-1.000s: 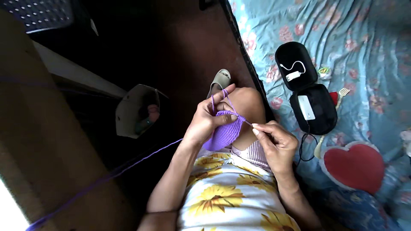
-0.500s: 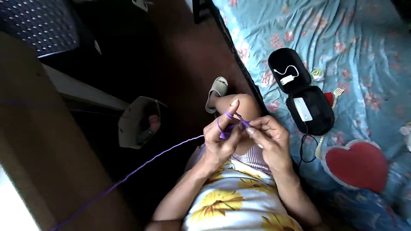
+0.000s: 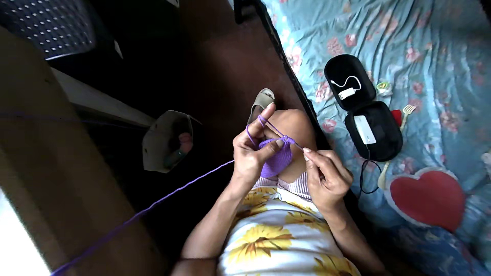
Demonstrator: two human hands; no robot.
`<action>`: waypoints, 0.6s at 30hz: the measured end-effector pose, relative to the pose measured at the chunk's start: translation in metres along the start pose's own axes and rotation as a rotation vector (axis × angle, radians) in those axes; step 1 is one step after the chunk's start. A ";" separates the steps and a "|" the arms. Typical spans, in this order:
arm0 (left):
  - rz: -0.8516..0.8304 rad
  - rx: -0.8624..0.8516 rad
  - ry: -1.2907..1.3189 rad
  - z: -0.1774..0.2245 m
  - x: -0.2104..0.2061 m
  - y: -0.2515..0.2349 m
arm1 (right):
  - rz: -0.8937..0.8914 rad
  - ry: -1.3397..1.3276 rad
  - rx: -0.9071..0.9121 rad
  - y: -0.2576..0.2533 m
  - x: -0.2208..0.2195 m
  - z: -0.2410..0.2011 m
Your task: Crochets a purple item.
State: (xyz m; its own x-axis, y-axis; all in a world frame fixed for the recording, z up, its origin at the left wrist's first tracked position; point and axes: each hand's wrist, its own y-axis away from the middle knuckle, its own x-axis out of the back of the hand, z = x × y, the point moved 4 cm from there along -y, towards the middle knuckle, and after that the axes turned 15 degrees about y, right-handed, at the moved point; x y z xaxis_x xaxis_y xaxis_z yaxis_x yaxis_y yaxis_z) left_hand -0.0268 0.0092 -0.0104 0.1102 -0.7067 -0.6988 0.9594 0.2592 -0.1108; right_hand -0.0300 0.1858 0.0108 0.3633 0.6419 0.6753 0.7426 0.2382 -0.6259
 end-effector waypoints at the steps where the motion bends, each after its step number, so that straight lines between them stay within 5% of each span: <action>1: -0.004 0.028 0.013 0.001 0.001 -0.001 | -0.001 0.019 0.020 0.000 0.001 0.000; 9: -0.011 0.254 0.179 0.001 0.013 -0.006 | -0.037 0.010 0.073 0.003 0.003 0.002; 18: -0.044 0.382 0.316 -0.004 0.017 -0.007 | -0.162 -0.310 -0.129 0.002 0.001 0.012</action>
State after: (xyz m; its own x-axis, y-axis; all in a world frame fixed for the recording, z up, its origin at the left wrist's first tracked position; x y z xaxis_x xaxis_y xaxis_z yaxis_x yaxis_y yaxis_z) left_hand -0.0322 -0.0017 -0.0239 0.0403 -0.4624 -0.8858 0.9944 -0.0681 0.0808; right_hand -0.0345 0.1961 0.0055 0.0626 0.7983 0.5990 0.8486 0.2733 -0.4529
